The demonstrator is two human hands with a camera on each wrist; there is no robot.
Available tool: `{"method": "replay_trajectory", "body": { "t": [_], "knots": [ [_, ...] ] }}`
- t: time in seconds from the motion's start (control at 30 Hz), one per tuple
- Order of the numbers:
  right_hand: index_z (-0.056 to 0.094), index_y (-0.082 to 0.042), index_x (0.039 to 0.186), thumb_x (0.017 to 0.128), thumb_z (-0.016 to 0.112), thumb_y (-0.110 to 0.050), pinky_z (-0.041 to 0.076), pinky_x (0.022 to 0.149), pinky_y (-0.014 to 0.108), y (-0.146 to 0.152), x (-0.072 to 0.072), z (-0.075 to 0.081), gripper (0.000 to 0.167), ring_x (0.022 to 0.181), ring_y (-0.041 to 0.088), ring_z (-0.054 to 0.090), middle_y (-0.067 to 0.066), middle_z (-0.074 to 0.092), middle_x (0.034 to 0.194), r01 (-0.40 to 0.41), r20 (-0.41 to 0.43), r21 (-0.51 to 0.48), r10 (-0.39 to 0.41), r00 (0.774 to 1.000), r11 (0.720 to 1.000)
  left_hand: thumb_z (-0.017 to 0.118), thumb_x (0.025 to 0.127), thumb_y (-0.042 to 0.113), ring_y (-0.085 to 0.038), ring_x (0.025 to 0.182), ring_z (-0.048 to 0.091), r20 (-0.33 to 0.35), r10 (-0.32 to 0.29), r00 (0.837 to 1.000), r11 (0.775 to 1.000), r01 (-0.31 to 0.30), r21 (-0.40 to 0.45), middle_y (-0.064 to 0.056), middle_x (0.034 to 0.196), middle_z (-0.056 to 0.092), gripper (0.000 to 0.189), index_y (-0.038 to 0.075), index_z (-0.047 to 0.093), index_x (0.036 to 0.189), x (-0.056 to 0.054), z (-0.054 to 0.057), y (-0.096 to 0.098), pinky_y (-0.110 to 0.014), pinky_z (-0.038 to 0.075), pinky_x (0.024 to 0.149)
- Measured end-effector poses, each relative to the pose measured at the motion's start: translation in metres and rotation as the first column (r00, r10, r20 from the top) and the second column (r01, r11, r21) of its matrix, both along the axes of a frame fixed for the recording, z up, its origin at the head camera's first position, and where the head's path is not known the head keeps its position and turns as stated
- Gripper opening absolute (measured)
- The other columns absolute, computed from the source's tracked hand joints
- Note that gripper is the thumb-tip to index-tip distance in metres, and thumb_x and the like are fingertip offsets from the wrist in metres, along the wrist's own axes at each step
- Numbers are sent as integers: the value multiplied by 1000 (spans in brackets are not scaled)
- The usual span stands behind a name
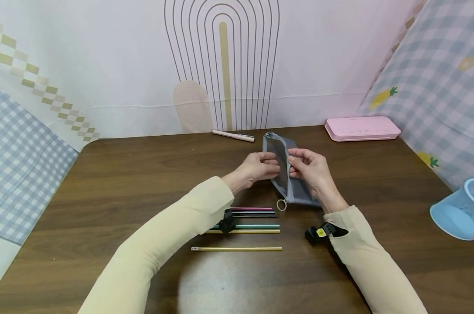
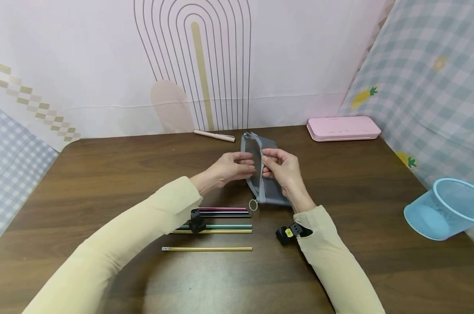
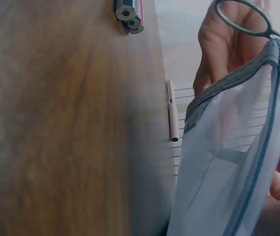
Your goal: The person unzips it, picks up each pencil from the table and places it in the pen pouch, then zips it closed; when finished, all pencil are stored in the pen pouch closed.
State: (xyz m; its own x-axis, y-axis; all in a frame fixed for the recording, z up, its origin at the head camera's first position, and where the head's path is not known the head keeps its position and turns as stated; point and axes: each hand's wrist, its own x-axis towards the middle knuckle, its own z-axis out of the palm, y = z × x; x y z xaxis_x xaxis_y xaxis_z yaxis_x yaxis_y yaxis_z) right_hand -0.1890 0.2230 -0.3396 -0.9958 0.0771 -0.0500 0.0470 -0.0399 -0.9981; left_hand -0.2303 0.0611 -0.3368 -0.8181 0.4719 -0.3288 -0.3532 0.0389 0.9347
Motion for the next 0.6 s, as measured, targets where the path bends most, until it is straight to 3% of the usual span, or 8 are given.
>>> {"method": "replay_trajectory", "body": {
  "t": [0.07,0.17,0.3,0.37,0.6],
  "knots": [
    [53,8,119,91,59,-4,54,54,16,0,0,0,31,57,4,56,-3,55,69,4,-3,-10,-4,1000,1000,55,90,-8,-28,114,57,-19,-45,999,999,45,-9,-24,132,50,50,-4,41,138,2,1,-10,-34,49,96],
    [54,8,118,91,60,-3,54,53,16,0,0,1,29,57,5,56,-3,55,69,6,-9,-28,-6,1000,1000,56,90,-5,-21,102,61,-47,-166,985,985,163,-64,-25,128,52,45,-4,46,134,4,1,-32,-34,51,94],
    [52,10,119,91,60,-3,53,53,16,1,1,0,31,56,5,55,-3,55,69,8,-15,-37,-8,1000,999,58,90,-2,-13,93,62,-81,-363,928,920,344,-186,-24,125,56,41,-5,49,130,7,-4,-67,-34,52,91],
    [52,10,120,91,60,-3,54,53,16,1,1,1,33,56,4,56,-3,55,69,7,-14,-26,-8,1000,1000,59,90,-2,-11,93,62,-89,-429,899,885,398,-240,-22,121,58,40,-5,51,128,8,-7,-85,-33,53,90],
    [54,8,117,90,60,-4,54,53,16,0,1,0,30,56,5,56,-3,56,69,6,-11,-28,-6,1000,1000,62,86,-4,-9,93,62,-147,-546,825,808,472,-353,-16,110,65,35,-8,56,121,10,-19,-124,-24,53,84]
  ]
}}
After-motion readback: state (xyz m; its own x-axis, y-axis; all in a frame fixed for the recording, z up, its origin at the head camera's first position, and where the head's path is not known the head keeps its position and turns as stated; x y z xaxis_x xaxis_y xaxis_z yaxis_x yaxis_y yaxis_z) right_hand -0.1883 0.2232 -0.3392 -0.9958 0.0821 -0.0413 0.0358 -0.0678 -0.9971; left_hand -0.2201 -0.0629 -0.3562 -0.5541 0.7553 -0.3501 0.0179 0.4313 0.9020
